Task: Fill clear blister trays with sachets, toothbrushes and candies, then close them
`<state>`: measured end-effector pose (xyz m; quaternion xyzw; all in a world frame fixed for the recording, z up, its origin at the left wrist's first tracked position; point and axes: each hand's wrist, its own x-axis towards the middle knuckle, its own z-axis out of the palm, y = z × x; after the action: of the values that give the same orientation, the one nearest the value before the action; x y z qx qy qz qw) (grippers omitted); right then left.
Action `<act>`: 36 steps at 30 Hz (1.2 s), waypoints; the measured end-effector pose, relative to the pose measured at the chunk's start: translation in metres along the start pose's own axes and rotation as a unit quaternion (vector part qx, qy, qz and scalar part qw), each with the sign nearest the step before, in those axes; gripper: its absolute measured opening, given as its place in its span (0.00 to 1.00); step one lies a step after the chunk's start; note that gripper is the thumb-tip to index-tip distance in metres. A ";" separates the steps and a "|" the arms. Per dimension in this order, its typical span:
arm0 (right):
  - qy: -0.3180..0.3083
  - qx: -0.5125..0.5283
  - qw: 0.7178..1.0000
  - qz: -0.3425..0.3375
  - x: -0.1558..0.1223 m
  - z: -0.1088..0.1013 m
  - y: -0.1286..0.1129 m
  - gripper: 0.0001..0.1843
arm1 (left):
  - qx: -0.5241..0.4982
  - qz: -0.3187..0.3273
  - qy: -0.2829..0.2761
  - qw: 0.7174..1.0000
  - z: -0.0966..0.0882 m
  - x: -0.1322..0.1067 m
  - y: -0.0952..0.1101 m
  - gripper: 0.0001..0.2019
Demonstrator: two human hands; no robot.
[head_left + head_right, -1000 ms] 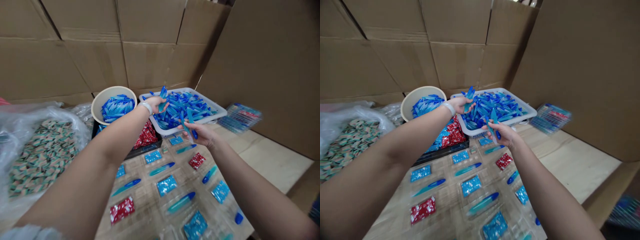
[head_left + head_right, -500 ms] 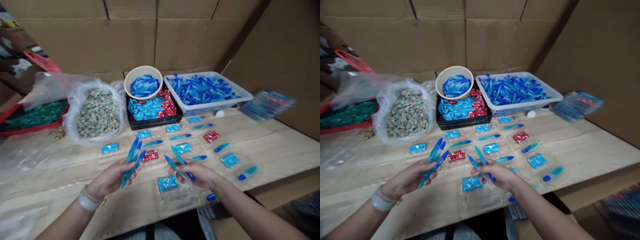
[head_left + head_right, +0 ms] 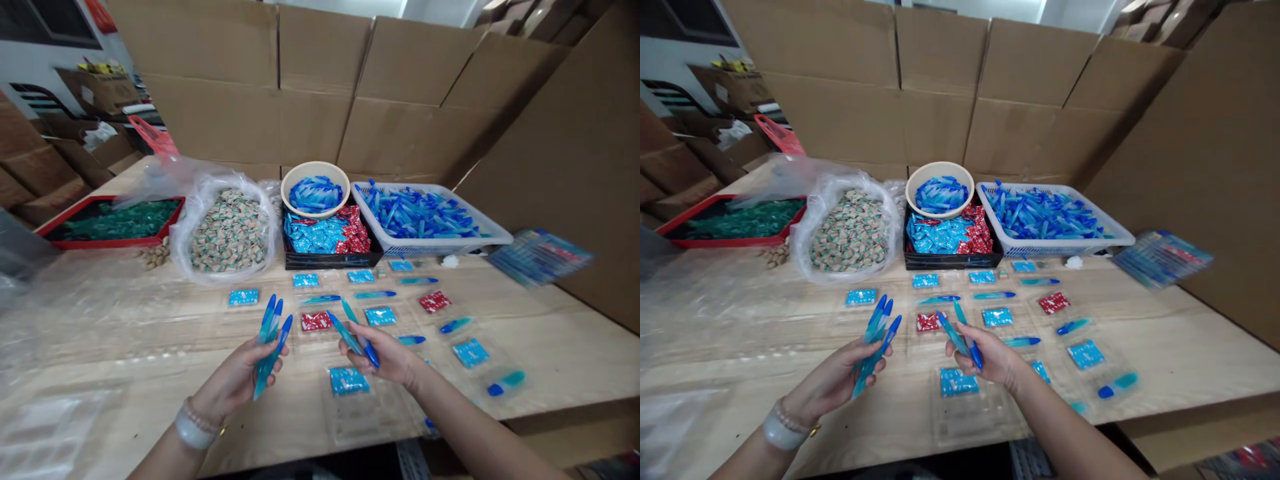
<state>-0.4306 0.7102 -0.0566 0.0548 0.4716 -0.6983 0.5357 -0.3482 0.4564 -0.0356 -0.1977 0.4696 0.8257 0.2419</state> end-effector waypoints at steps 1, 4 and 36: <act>-0.004 0.005 1.000 0.001 0.003 0.000 -0.002 0.19 | -0.008 0.000 -0.008 1.000 -0.001 0.001 0.000 0.08; 0.002 0.015 1.000 -0.001 0.011 0.001 -0.010 0.15 | -0.028 -0.002 -0.025 0.999 -0.003 0.006 0.002 0.09; 0.447 -0.399 0.749 -0.284 -0.075 -0.026 -0.014 0.17 | 0.636 0.234 -0.009 0.735 0.043 0.066 -0.034 0.20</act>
<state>-0.4214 0.7808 -0.0187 0.0056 0.8864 -0.4627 0.0143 -0.3851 0.5230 -0.0746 0.1258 0.9145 0.3670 0.1149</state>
